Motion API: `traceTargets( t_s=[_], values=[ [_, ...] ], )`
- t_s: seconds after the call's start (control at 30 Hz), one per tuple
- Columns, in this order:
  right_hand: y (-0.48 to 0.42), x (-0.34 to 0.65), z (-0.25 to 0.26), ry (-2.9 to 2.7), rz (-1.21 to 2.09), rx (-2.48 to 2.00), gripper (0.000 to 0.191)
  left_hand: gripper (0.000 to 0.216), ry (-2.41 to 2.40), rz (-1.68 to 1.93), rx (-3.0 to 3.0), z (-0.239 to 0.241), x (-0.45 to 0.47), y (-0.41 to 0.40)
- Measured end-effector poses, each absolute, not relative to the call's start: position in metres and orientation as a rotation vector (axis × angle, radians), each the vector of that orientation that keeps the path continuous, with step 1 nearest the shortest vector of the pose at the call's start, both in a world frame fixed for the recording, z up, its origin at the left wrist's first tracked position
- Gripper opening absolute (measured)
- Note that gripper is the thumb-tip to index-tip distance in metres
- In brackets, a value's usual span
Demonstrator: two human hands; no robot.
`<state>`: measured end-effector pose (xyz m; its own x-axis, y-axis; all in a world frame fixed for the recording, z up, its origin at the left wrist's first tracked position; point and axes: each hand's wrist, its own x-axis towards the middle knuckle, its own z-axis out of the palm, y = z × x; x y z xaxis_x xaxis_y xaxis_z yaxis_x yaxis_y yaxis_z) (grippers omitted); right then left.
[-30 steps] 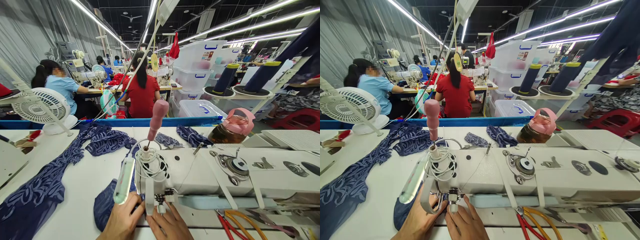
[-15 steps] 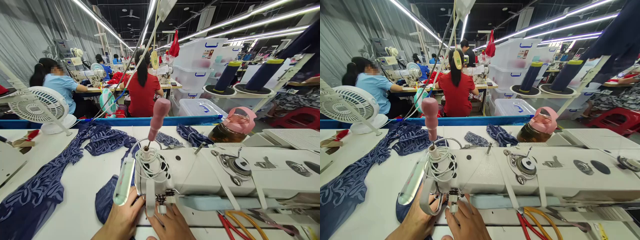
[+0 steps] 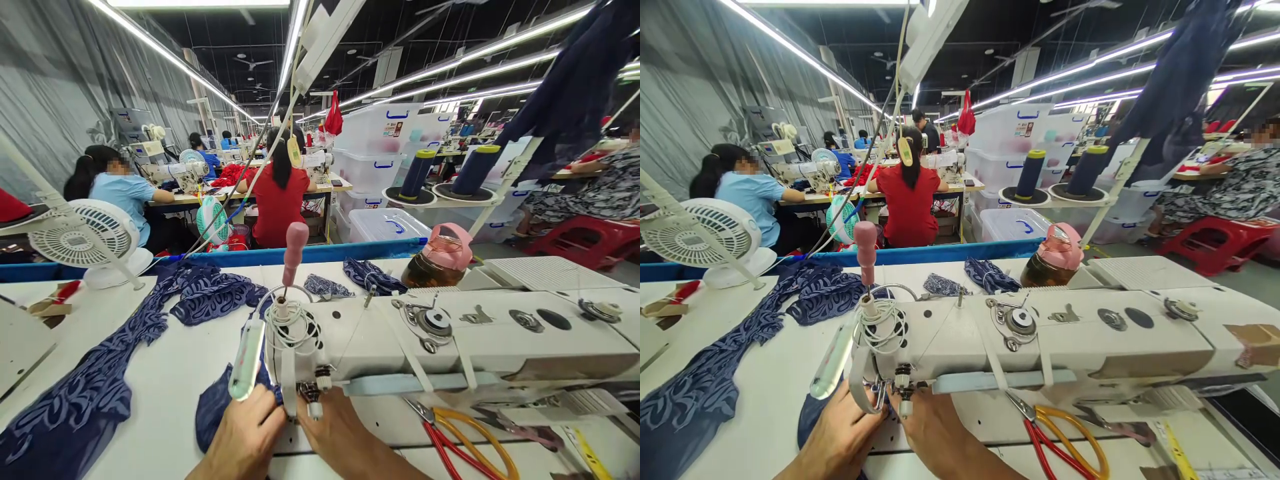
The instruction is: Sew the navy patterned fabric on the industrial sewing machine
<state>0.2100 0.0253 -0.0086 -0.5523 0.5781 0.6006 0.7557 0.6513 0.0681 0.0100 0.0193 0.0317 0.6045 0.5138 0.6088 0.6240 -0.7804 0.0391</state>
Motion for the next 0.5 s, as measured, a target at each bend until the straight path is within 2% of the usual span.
traceTargets(
  t_s=[0.13, 0.33, 0.5],
  values=[
    [0.030, 0.202, -0.025, -2.201, -0.403, -1.055, 0.026, 0.027, -0.878, -0.797, -2.331, 0.013, 0.012, 0.007],
    [0.032, 0.202, -0.032, -2.134, -0.327, -1.105, 0.007, 0.024, -1.362, -0.242, -2.169, -0.014, -0.019, 0.021],
    [0.033, 0.201, -0.029, -2.118, -0.285, -1.096, 0.009, 0.031, -1.539, -0.242, -2.205, -0.009, -0.028, 0.036]
  ],
)
